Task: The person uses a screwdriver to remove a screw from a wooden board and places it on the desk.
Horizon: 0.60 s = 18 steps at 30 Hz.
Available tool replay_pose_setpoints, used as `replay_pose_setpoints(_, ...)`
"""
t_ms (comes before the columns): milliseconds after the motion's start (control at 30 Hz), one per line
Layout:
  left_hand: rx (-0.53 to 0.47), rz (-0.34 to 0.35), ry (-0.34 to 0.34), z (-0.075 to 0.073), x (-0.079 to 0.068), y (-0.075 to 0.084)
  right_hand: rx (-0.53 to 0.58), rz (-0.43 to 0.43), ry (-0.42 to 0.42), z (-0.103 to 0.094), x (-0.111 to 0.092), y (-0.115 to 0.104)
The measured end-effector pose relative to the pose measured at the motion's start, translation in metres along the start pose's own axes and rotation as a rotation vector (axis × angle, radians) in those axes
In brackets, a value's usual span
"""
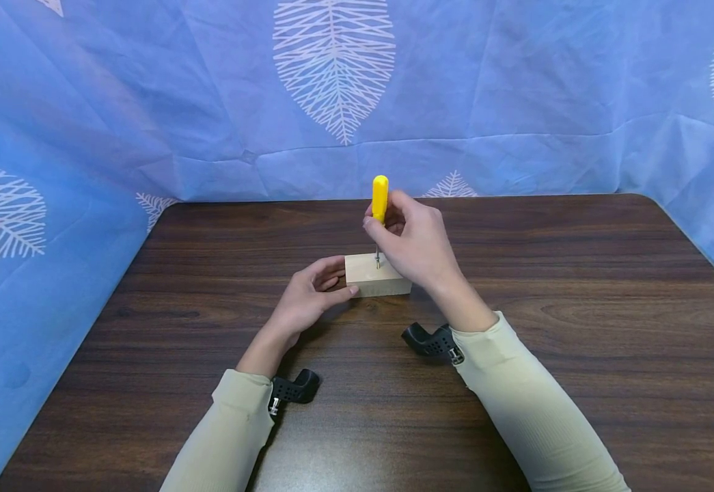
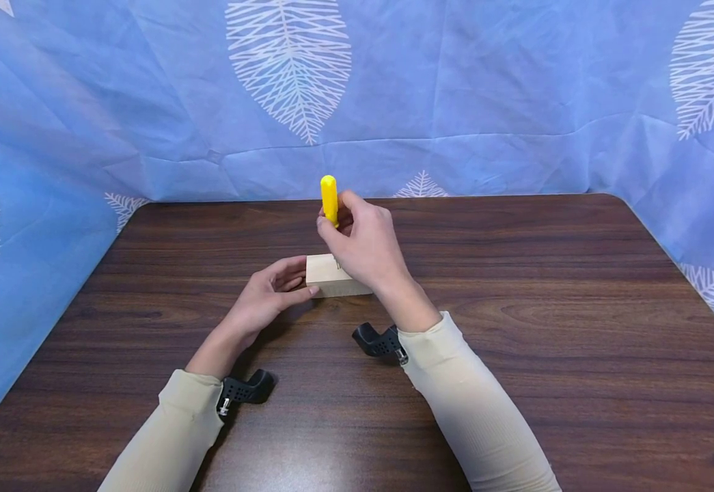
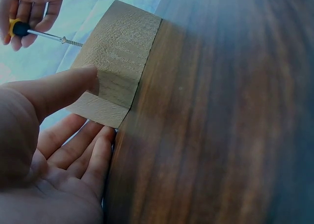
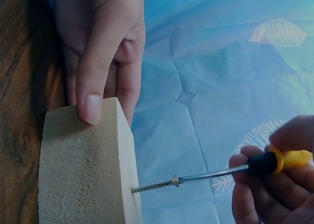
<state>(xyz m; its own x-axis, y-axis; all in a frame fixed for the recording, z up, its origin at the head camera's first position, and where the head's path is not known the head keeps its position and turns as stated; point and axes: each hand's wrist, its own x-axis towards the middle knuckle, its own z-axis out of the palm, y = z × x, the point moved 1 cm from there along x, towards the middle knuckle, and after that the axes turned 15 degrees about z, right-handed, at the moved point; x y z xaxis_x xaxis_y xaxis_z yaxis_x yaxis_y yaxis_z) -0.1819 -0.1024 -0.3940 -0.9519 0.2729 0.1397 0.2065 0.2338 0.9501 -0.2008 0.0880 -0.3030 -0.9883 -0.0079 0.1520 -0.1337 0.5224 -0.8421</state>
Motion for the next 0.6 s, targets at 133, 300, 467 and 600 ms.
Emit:
replay_pose_setpoints(133,0.002,-0.003,0.002,0.0001,0.0005,0.0,-0.02,-0.038,-0.022,0.0017,0.0005,0.0008)
replay_pose_setpoints(300,-0.001,-0.003,-0.004,0.0,0.0013,-0.0005,-0.034,-0.059,-0.039,0.0033,-0.0004,0.0003)
replay_pose_setpoints(467,-0.005,0.003,-0.009,-0.0002,0.0014,0.0,-0.018,-0.064,-0.05,0.0031,-0.0013,-0.0011)
replay_pose_setpoints(600,0.0,0.006,-0.008,-0.0003,0.0007,0.0006,0.008,-0.056,-0.061,0.0022,-0.002,-0.0015)
